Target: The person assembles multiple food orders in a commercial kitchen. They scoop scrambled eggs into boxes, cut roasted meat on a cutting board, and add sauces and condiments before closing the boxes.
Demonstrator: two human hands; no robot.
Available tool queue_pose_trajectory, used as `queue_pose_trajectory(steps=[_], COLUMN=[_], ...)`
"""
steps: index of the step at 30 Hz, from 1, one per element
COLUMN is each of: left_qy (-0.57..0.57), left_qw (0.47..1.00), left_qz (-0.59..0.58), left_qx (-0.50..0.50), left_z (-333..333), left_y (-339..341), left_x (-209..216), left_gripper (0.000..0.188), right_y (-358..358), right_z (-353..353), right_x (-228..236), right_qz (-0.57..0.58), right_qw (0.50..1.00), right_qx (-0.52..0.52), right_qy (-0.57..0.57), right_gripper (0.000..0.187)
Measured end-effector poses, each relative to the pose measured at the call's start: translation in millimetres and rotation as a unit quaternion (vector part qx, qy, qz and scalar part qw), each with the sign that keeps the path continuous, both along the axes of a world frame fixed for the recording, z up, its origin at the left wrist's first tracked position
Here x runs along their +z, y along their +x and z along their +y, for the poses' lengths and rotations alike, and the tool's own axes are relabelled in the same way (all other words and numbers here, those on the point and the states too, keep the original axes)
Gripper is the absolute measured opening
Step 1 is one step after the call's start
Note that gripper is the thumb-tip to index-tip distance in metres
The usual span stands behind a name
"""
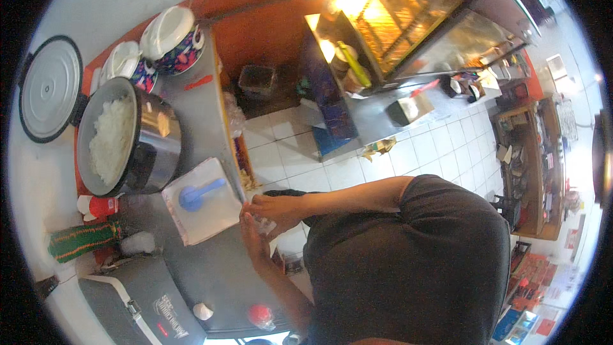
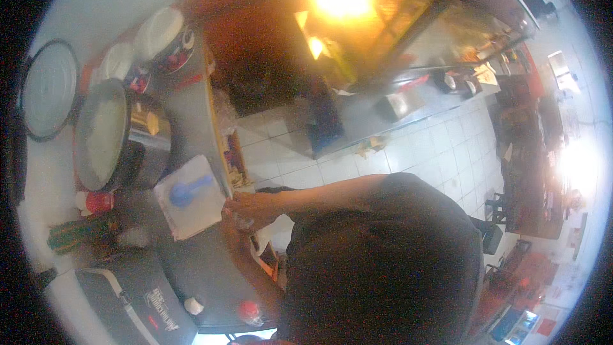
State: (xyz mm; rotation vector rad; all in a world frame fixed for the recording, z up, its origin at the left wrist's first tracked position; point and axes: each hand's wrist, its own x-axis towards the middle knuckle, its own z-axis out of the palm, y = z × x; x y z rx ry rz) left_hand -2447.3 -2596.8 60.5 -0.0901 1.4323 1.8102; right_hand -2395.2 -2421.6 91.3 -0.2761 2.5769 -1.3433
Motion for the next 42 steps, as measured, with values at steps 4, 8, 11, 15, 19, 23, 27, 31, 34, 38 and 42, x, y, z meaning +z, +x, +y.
queue_pose_trajectory(steps=[4, 8, 11, 15, 19, 23, 27, 31, 34, 38, 42], left_qy=[0.034, 0.064, 0.111, 0.086, -0.012, -0.100, -0.129, -0.213, -0.237, -0.201, -0.137], left_qw=[0.997, 0.994, 0.988, 0.987, 0.947, 0.873, 0.813, 0.828, 0.888, 0.827, 0.826], left_qz=[0.026, -0.031, 0.012, 0.050, 0.275, 0.466, 0.568, 0.517, 0.392, 0.525, 0.514], left_qx=[-0.060, -0.078, -0.103, -0.124, -0.167, -0.100, -0.029, -0.043, -0.029, -0.023, -0.187], left_z=[43.0, 111.5, 159.3, 229.6, 323.1, 426.2, 474.8, 485.1, 488.1, 498.1, 565.8], left_y=[73.6, 118.8, 155.6, 181.8, 204.4, 247.0, 274.7, 276.9, 280.7, 320.0, 425.2], left_x=[-23.8, -37.7, -37.0, -33.1, -54.1, -100.4, -142.5, -154.1, -127.1, -42.2, 3.1], left_gripper=[0.069, 0.078, 0.083, 0.068, 0.042, 0.036, 0.032, 0.033, 0.032, 0.034, 0.036], right_y=[95.6, 165.4, 215.3, 268.7, 341.1, 438.0, 545.0, 614.7, 628.5, 632.8, 632.8], right_z=[44.6, 88.6, 123.9, 191.3, 284.6, 407.1, 498.6, 546.4, 566.5, 585.0, 607.0], right_x=[5.5, 27.4, 44.0, 58.4, 53.8, 24.8, 3.5, 2.9, -11.7, -22.8, 8.5], right_qz=[-0.022, 0.014, -0.023, -0.014, 0.019, 0.048, -0.041, -0.138, -0.211, -0.192, -0.093], right_qw=[0.995, 0.983, 0.965, 0.940, 0.897, 0.848, 0.851, 0.849, 0.841, 0.853, 0.888], right_qx=[-0.094, -0.176, -0.259, -0.337, -0.439, -0.519, -0.523, -0.505, -0.492, -0.480, -0.450], right_qy=[-0.002, 0.041, 0.038, 0.052, 0.047, 0.099, 0.033, 0.071, 0.076, 0.074, -0.002], right_gripper=[0.098, 0.095, 0.096, 0.096, 0.093, 0.090, 0.089, 0.091, 0.097, 0.089, 0.094])
